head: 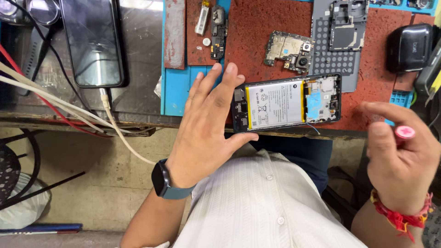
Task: The person disassembles a mobile phone motherboard to remove small components and then uses a screwdriver to work on the internal frame next to the battery.
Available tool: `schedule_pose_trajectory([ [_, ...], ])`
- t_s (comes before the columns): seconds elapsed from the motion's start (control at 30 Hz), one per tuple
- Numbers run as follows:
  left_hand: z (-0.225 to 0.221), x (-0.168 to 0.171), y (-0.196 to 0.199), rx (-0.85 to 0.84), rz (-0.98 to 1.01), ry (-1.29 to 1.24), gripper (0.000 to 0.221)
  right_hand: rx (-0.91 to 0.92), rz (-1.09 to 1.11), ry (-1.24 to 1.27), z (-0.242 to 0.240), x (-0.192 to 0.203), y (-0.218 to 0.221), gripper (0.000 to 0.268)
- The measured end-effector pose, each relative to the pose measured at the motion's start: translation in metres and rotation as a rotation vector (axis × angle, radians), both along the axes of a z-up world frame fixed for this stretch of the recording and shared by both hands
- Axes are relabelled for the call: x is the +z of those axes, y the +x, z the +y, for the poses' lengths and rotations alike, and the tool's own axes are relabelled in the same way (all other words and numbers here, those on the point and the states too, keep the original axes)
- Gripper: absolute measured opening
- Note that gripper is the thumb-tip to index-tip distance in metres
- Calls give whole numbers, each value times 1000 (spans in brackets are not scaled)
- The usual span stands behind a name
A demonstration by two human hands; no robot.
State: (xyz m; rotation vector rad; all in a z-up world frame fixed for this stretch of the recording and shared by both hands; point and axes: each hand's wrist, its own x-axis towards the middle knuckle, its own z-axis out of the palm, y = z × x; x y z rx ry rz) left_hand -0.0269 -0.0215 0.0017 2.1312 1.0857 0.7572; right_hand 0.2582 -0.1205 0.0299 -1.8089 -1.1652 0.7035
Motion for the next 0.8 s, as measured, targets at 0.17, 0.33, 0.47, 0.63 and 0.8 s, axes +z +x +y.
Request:
schedule_pose_trajectory([
  [0.17, 3, 1, 5, -54, 4, 7, 116, 105, 15, -48, 3, 5, -4, 25],
  [0.33, 2, 0, 17, -96, 10, 49, 113, -12, 96, -37, -4, 7, 0, 22],
  [0.47, 1, 1, 25, -132, 5, 44, 114, -99, 250, 3, -16, 6, 6, 19],
  [0.63, 1, 3, 30, -119, 47, 49, 114, -66, 213, 16, -20, -1, 10, 15],
  [0.8, 3, 4, 26, -163, 55, 58, 113, -108, 127, -51, -24, 5, 8, 17],
])
